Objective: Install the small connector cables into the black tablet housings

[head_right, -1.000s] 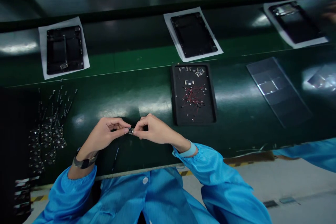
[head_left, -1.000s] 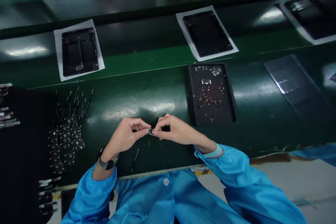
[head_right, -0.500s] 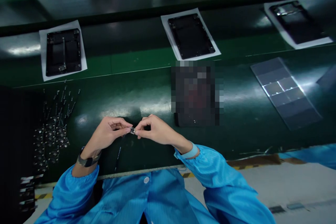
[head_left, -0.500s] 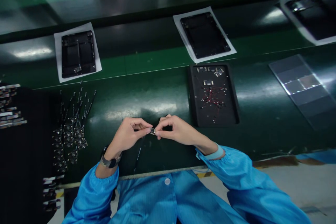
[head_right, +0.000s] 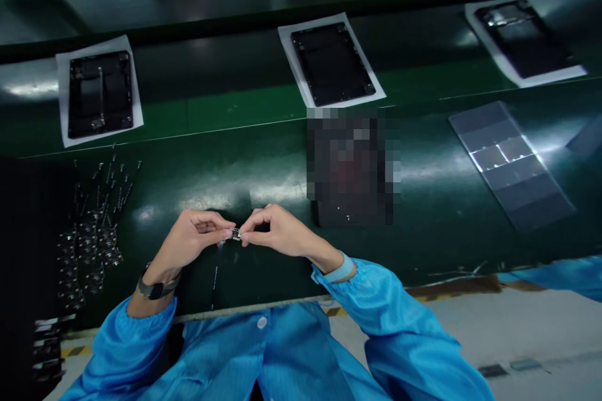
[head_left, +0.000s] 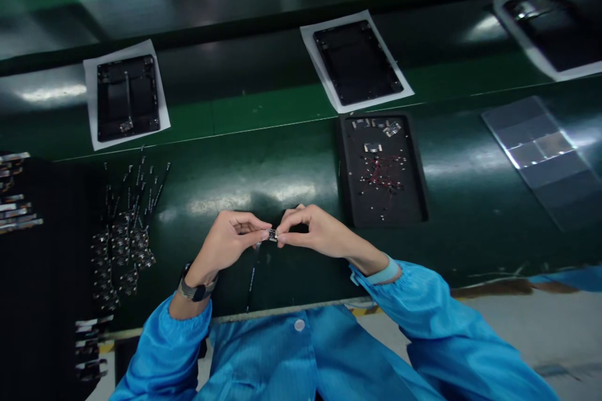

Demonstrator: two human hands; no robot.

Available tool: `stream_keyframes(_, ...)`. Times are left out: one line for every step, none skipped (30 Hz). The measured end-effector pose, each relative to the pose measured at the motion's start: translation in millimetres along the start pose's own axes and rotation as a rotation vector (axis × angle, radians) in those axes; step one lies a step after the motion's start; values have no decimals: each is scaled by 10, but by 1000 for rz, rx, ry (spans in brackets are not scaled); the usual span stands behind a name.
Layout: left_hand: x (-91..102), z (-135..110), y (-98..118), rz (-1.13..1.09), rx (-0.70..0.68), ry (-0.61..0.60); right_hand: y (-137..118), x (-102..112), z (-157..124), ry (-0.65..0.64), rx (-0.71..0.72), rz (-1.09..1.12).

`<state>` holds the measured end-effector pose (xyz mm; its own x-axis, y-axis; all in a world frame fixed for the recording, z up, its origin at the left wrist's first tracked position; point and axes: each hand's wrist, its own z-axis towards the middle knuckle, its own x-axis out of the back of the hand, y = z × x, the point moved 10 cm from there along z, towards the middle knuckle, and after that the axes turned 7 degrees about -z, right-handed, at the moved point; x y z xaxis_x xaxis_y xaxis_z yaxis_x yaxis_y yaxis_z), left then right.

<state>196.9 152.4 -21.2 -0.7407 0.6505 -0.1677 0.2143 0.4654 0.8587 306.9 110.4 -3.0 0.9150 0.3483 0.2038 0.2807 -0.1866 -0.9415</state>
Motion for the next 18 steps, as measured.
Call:
stream_keyframes(3, -2, -7, 9, -2, 0, -1, 0, 2, 1, 2, -1)
stream_keyframes(4, -5, -14, 19, -5, -1, 1, -3, 4, 1, 2, -4)
stream_keyframes(4, -8, -19, 27, -8, -4, 5, -8, 6, 0, 2, -8)
stream_keyframes(4, -11, -23, 33, -11, -7, 10, -13, 9, -2, 3, -12)
stream_keyframes(3, -14, -25, 39, -15, -10, 15, -22, 12, -7, 7, -14)
stream_keyframes(4, -18, -25, 46, -19, -10, 19, -29, 14, -12, 12, -14)
stream_keyframes(5, -22, -23, 55, -23, -10, 21, -34, 17, -16, 18, -13)
stream_keyframes(6, -26, -20, 65, -29, -9, 22, -37, 18, -18, 24, -11)
stream_keyframes(6, -30, -16, 75, -34, -8, 22, -38, 19, -19, 28, -10)
stream_keyframes(6, -35, -14, 83, -37, -7, 22, -40, 19, -22, 31, -8)
stream_keyframes(7, -39, -13, 89, -39, -6, 19, -41, 18, -24, 35, -6)
stream_keyframes(7, -43, -15, 93, -40, -4, 15, -43, 18, -26, 39, -3)
stream_keyframes(8, -48, -16, 98, -41, -2, 11, -46, 17, -29, 43, -1)
stream_keyframes(9, -52, -17, 104, -42, 0, 8, -49, 17, -30, 47, 0)
stream_keyframes(9, -56, -17, 110, -43, 3, 6, -51, 17, -31, 51, 1)
stream_keyframes(9, -60, -16, 118, -44, 5, 4, -55, 18, -32, 55, 2)
stream_keyframes(9, -65, -14, 126, -47, 7, 3, -59, 19, -32, 60, 2)
stream_keyframes(9, -69, -13, 131, -48, 10, 1, -64, 20, -34, 67, 4)
